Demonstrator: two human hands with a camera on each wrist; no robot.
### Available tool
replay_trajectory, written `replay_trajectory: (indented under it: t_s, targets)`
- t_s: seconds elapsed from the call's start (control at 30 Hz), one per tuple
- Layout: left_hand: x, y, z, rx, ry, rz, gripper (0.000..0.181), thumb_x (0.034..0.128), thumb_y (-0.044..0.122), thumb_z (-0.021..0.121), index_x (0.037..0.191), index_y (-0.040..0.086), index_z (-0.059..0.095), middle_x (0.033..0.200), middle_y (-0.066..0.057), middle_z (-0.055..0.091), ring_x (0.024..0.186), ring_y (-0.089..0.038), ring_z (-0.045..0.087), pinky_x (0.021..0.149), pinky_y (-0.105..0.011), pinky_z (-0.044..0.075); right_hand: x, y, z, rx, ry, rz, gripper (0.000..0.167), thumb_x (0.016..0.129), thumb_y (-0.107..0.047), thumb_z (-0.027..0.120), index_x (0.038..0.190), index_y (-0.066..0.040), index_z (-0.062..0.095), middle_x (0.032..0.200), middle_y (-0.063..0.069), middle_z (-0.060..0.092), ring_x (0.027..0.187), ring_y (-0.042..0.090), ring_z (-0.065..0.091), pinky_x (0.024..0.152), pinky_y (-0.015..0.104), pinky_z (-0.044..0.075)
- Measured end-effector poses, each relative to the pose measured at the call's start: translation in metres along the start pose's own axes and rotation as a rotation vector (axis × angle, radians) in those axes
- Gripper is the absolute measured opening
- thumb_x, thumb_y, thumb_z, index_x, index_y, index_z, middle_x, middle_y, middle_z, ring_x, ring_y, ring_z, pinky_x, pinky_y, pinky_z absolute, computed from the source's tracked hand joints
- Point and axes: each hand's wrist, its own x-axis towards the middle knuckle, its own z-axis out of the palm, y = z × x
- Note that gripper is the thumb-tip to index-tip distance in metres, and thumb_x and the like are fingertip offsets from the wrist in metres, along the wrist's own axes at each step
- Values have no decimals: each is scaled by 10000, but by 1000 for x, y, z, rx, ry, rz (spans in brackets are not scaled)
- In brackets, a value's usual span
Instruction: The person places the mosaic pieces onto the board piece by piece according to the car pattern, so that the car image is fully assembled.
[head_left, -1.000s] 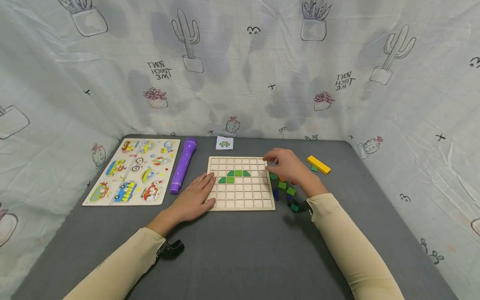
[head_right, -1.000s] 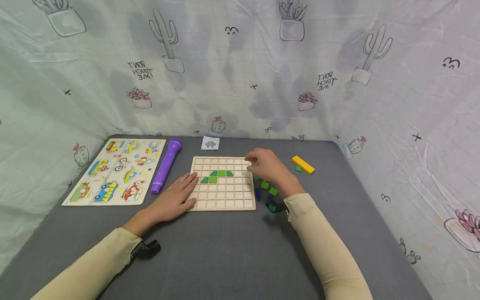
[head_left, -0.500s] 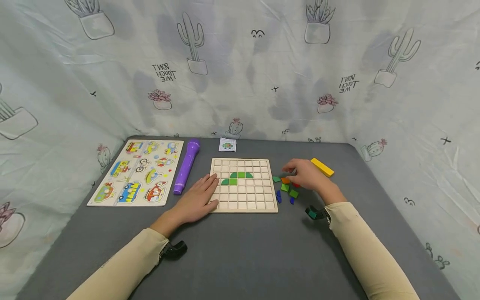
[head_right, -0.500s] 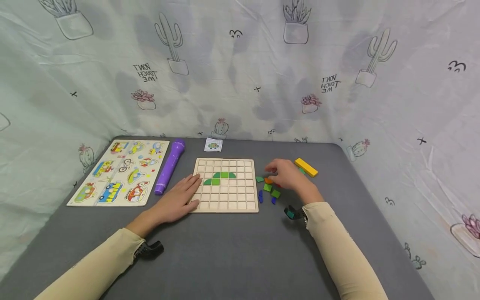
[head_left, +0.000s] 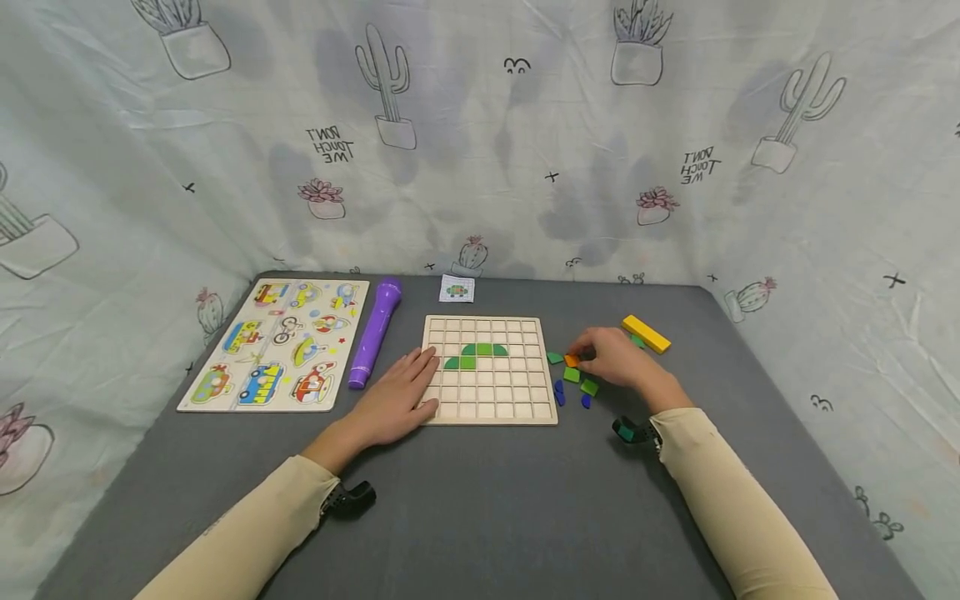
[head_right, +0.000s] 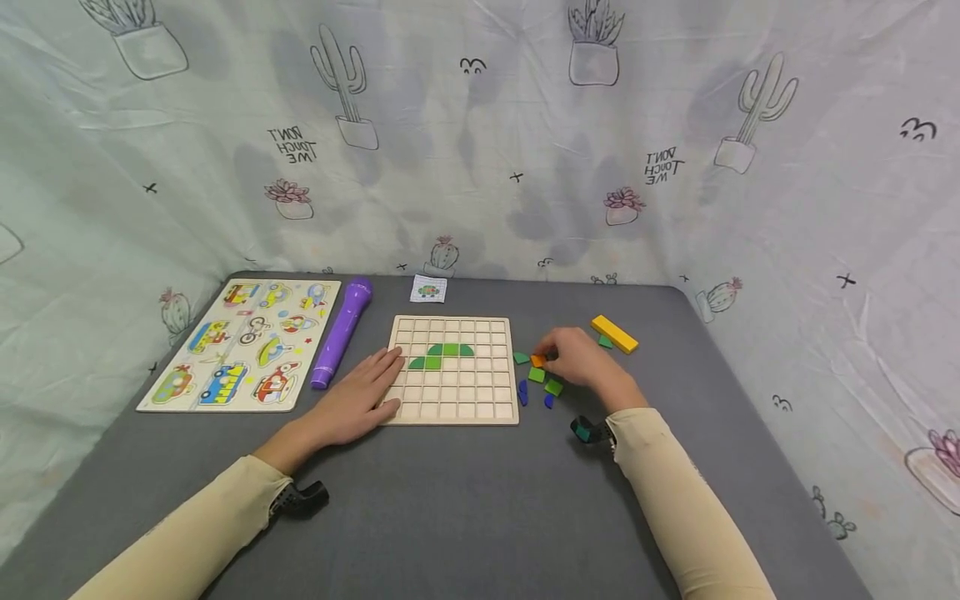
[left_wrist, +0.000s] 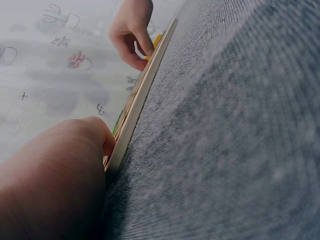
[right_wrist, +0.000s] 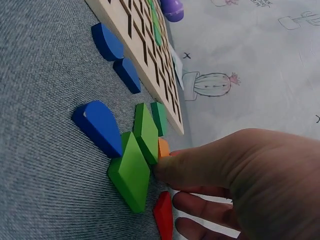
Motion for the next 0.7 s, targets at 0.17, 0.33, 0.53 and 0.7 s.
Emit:
replay_trajectory:
  t_s: [0.17, 0.33, 0.53, 0.7]
  targets:
    - [0, 1, -2, 2, 4, 6, 751, 1105, 373, 517, 1669, -73, 303, 1761, -236, 223, 1628, -439, 168, 1331, -518, 139, 0, -1, -2, -5, -3, 29, 206, 978, -29, 785, 1180, -55, 819, 1136, 92, 737, 1049, 305, 701, 907, 520, 605]
    - [-1, 2, -3, 3, -1, 11, 746, 1103, 366, 519, 1666, -77, 309, 1757, -242, 232, 1627, -441, 173, 1330, -523, 145, -1, -4, -5, 17, 15, 57, 214, 986, -59, 783, 1198, -49, 810, 1161, 115, 746, 1075, 328, 696, 925, 533, 600]
    - [-1, 3, -3, 1, -9, 2, 748, 1105, 369, 522, 1668, -73, 304, 1762, -234, 222, 1629, -437, 167, 1330, -522, 146, 2, -10, -12, 54, 81, 56, 233, 996, -119, 794, 1223, -67, 799, 1191, 109, 733, 1094, 329, 678, 920, 540, 598]
    - [-1, 2, -2, -4, 9, 0, 745, 1103, 361, 530, 1665, -76, 312, 1756, -241, 235, 1626, -442, 176, 1329, -525, 148, 8, -22, -16, 68, 129, 8, 222, 994, -125, 804, 1210, -75, 806, 1189, 94, 737, 1075, 308, 671, 933, 525, 593]
